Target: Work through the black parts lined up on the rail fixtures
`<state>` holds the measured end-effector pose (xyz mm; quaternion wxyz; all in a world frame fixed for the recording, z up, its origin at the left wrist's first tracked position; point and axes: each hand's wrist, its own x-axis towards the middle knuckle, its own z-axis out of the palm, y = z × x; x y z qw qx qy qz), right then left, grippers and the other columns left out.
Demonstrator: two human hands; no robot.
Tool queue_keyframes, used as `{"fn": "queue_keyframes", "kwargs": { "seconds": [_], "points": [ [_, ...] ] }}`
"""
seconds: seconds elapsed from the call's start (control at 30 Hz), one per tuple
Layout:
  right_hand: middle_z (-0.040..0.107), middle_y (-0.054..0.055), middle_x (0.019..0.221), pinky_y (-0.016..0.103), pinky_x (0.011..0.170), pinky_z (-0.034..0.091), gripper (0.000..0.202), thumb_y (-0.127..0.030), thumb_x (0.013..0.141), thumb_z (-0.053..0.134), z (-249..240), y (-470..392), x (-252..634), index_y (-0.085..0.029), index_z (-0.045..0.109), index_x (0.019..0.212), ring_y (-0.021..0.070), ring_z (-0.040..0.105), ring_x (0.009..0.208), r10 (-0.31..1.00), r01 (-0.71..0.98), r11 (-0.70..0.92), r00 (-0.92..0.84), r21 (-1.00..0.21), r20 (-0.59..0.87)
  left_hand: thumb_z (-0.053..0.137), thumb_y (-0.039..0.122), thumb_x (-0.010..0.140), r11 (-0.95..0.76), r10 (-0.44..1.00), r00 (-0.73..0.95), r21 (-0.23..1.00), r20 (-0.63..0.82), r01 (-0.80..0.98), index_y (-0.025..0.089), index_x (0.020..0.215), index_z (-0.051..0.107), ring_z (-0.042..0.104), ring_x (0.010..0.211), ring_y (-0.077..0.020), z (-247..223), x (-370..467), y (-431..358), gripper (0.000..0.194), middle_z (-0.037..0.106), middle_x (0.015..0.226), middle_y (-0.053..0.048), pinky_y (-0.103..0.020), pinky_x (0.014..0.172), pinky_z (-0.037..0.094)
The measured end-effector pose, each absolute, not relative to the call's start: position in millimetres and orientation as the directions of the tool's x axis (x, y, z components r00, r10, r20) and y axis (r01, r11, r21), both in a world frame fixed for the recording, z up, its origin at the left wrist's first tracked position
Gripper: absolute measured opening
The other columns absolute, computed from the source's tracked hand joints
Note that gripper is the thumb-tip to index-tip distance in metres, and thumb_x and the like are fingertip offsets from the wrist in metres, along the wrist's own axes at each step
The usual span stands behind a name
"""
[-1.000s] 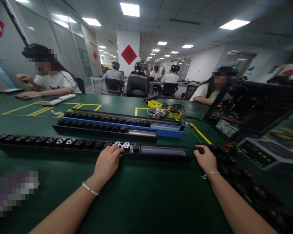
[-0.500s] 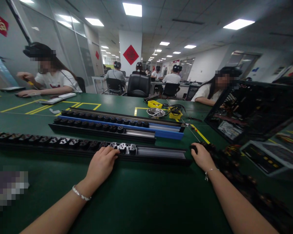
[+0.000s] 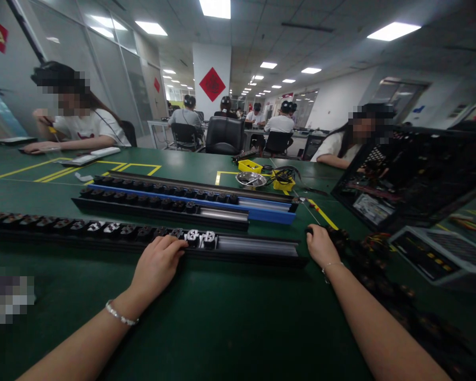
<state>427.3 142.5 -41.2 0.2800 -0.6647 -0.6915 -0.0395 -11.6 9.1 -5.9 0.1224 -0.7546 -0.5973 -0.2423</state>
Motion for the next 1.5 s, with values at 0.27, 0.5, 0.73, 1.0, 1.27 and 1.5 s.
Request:
{"fn": "queue_keyframes", "kwargs": {
  "seconds": [0.27, 0.5, 0.73, 1.0, 1.27, 1.5],
  "points": [
    [0.052, 0.011, 0.106, 0.037, 0.093, 0.041, 0.029, -0.027, 0.080, 0.040, -37, 167, 432, -0.018, 0.060, 0.100, 0.0231, 0.050, 0.104, 0.870, 0.946, 0.066, 0.101, -0.316, 0.483, 0.044, 0.022, 0.084, -0.267, 0.837, 0.167, 0.123, 0.521, 0.956, 0.022, 0.096, 0.063, 0.054, 0.082, -0.0204, -7, -12, 10, 0.022, 0.063, 0.092, -0.006, -0.036, 0.076, 0.045],
    [0.054, 0.015, 0.116, 0.042, 0.099, 0.034, 0.034, -0.027, 0.080, 0.038, -30, 173, 430, -0.013, 0.065, 0.096, 0.0262, 0.045, 0.113, 0.819, 0.968, 0.075, 0.078, -0.241, 0.568, 0.046, 0.018, 0.084, -0.267, 0.837, 0.166, 0.125, 0.522, 0.956, 0.022, 0.096, 0.062, 0.052, 0.082, -0.0196, -5, -9, 8, 0.020, 0.061, 0.092, -0.005, -0.035, 0.075, 0.044],
    [0.064, 0.011, 0.102, 0.039, 0.094, 0.039, 0.035, -0.022, 0.077, 0.037, 31, 129, 365, -0.015, 0.066, 0.095, 0.0230, 0.055, 0.099, 0.760, 0.888, 0.108, 0.217, -0.448, 0.613, 0.047, 0.018, 0.084, -0.262, 0.847, 0.141, 0.171, 0.513, 0.950, 0.021, 0.092, 0.059, 0.053, 0.080, -0.0188, -2, -6, 6, 0.015, 0.061, 0.087, -0.004, -0.033, 0.073, 0.044],
    [0.063, 0.007, 0.111, 0.036, 0.093, 0.039, 0.036, -0.036, 0.081, 0.047, 20, 56, 189, -0.020, 0.059, 0.111, 0.0205, 0.054, 0.103, 0.851, 0.746, 0.490, -0.298, -0.450, 0.433, 0.047, 0.018, 0.083, -0.300, 0.830, 0.176, 0.157, 0.529, 0.941, 0.021, 0.096, 0.061, 0.052, 0.082, -0.0194, -3, -9, 8, 0.020, 0.062, 0.090, -0.005, -0.034, 0.074, 0.044],
    [0.066, 0.004, 0.093, 0.030, 0.084, 0.035, 0.024, -0.033, 0.077, 0.053, 15, 55, 159, -0.022, 0.061, 0.096, 0.0181, 0.056, 0.091, 0.887, 0.850, 0.361, -0.186, -0.383, 0.422, 0.049, 0.012, 0.080, -0.317, 0.822, 0.217, 0.106, 0.526, 0.943, 0.022, 0.099, 0.063, 0.052, 0.083, -0.0207, -5, -11, 15, 0.025, 0.062, 0.092, -0.005, -0.035, 0.075, 0.045],
    [0.064, 0.002, 0.084, 0.029, 0.077, 0.034, 0.018, -0.029, 0.075, 0.053, 12, 55, 160, -0.021, 0.059, 0.089, 0.0174, 0.055, 0.082, 0.885, 0.879, 0.318, -0.140, -0.356, 0.444, 0.049, 0.012, 0.080, -0.315, 0.824, 0.200, 0.133, 0.531, 0.940, 0.022, 0.098, 0.064, 0.053, 0.082, -0.0203, -4, -11, 15, 0.025, 0.062, 0.091, -0.005, -0.035, 0.075, 0.045]
  ]
}}
